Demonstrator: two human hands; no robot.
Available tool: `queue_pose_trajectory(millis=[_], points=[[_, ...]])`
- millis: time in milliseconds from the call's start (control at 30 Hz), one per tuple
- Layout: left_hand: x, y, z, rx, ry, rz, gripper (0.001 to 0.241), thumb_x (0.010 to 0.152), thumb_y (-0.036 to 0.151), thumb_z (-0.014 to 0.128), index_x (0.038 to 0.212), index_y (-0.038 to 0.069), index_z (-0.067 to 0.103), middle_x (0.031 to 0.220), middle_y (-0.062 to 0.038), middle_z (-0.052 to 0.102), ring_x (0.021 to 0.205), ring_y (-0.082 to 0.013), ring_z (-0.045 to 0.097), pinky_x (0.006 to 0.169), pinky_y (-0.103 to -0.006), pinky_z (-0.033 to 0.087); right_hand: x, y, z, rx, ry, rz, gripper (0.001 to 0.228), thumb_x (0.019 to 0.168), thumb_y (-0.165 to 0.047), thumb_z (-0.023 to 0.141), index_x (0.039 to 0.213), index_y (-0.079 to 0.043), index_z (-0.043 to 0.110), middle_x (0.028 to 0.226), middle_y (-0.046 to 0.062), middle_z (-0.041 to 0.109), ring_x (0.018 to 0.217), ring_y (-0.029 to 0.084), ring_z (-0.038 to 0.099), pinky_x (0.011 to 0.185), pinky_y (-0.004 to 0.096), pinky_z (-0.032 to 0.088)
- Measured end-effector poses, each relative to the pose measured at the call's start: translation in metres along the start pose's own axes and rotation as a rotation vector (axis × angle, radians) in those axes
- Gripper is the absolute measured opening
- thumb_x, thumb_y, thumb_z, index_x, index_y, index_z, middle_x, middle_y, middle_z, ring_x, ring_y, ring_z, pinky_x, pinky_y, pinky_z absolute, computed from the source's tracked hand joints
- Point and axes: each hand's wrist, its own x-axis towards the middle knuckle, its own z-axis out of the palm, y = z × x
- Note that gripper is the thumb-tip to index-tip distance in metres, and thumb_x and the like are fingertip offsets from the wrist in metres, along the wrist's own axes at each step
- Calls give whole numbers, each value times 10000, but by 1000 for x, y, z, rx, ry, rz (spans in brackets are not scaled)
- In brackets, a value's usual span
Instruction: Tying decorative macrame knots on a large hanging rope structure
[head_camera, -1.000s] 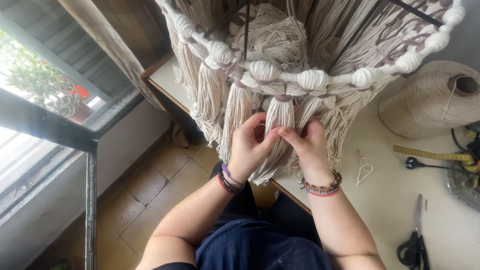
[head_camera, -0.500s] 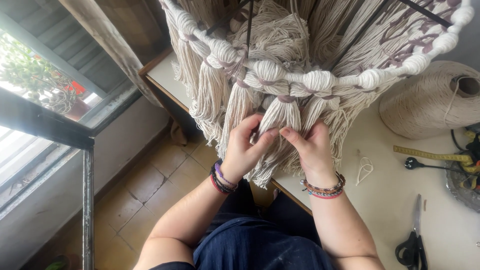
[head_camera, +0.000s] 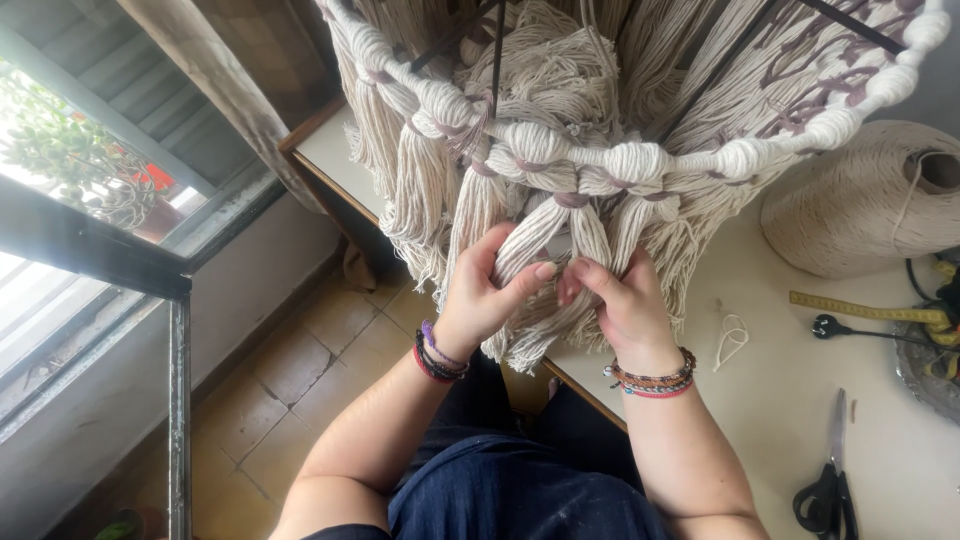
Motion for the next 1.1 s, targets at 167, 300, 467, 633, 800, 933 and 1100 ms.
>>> queue_pose_trajectory(millis=[167,300,467,633,800,933,1100], points=[[-5,25,7,-164,-8,-62,158,981,188,673,1004,34,699,543,-85,635,579,-172,675,555,-259,535,-9,22,-30,-10,-39,10,252,921,-144,740,830,25,577,479,98,538,328,161,554,317,269,466],[-5,10,-9,-189,-20,-58,190,1037,153,564,1052,-2,673,489,-122,561,428,-222,644,450,-261,512,-4,-7,-17,-49,19,-30,377,940,-125,703,618,-15,541,401,76,416,236,132,422,257,241,341],[-2,35,1,-99,-78,-79,155,1005,169,613,980,36,688,553,-96,653,489,-180,680,484,-239,512,2,-22,2,-153,-7,10,289,846,-204,782,864,30,613,649,118,589,576,160,558,530,324,471],[4,21,-1,113,-60,-28,250,897,222,785,1065,63,690,693,-84,701,711,-116,660,639,-253,526,22,-37,26,-183,-48,-92,447,845,-292,851,1150,-63,619,929,17,638,924,113,598,859,307,511],[24,43,12,196,47,164,268,880,223,745,1060,31,691,726,-135,672,723,-207,691,647,-347,583,37,-28,19,-33,77,-140,305,832,-51,838,1055,69,669,865,113,701,817,177,701,652,357,622],[31,34,11,277,80,178,221,850,184,730,1005,28,710,669,-125,665,634,-218,687,568,-334,567,38,-17,14,-8,104,-125,335,811,-41,852,1068,66,665,882,127,689,839,194,700,664,379,622],[32,36,10,279,103,132,184,796,184,726,929,58,719,623,-119,642,623,-190,673,545,-318,553,40,-11,11,21,101,-85,289,774,1,860,979,65,666,783,153,671,663,215,713,506,344,603]])
